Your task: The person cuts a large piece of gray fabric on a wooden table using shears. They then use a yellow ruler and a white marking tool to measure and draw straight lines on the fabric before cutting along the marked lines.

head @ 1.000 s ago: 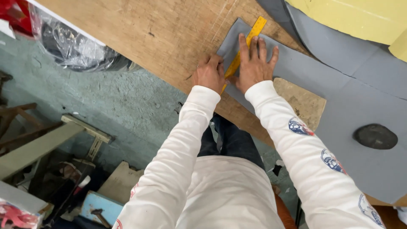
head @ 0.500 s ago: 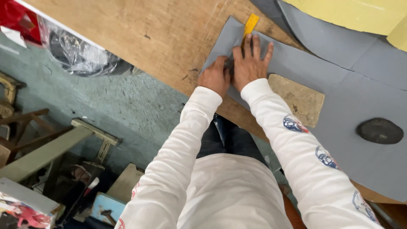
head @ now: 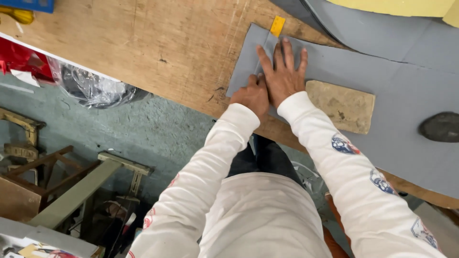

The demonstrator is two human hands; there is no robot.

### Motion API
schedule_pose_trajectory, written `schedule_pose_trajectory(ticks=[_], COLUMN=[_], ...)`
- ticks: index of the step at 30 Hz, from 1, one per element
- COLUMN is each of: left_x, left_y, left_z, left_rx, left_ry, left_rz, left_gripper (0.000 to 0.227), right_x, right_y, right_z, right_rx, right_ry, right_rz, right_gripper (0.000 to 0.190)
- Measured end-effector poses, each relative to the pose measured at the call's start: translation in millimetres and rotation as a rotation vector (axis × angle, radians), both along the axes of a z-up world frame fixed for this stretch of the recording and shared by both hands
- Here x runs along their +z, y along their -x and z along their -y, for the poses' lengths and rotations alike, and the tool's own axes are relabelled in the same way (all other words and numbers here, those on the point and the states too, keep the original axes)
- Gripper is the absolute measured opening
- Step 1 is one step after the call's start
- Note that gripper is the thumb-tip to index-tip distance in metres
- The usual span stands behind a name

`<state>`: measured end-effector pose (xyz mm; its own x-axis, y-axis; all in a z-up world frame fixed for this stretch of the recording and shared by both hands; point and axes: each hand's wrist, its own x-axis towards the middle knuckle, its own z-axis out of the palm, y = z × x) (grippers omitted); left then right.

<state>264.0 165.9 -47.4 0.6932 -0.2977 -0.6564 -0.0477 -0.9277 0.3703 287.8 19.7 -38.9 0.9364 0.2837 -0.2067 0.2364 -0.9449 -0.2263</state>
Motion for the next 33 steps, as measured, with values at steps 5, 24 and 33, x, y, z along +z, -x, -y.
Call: schedule_pose_trajectory(ticks=[5,24,33], left_x=[-17.8,4.3,-6.4], left_y=[10.3,60.2,32.7], left_z=[20.4,-133.1,-146.7], left_rx=[0.049,0.657,1.032], left_ry=[-0.035,0.451,0.897], left_rz=[-0.036,0.14,-0.025], left_gripper=[0.084,0.06,0.044], right_x=[21.7,0.3,11.9], right_y=[8.5,6.5,7.0], right_z=[22.3,5.5,-8.2], right_rx=[0.114,0.161,0.099], right_ry=[-0.019,0.025,0.089], right_rz=[0.408,0.117,-0.037], right_gripper=[0.049,0.072,0.084])
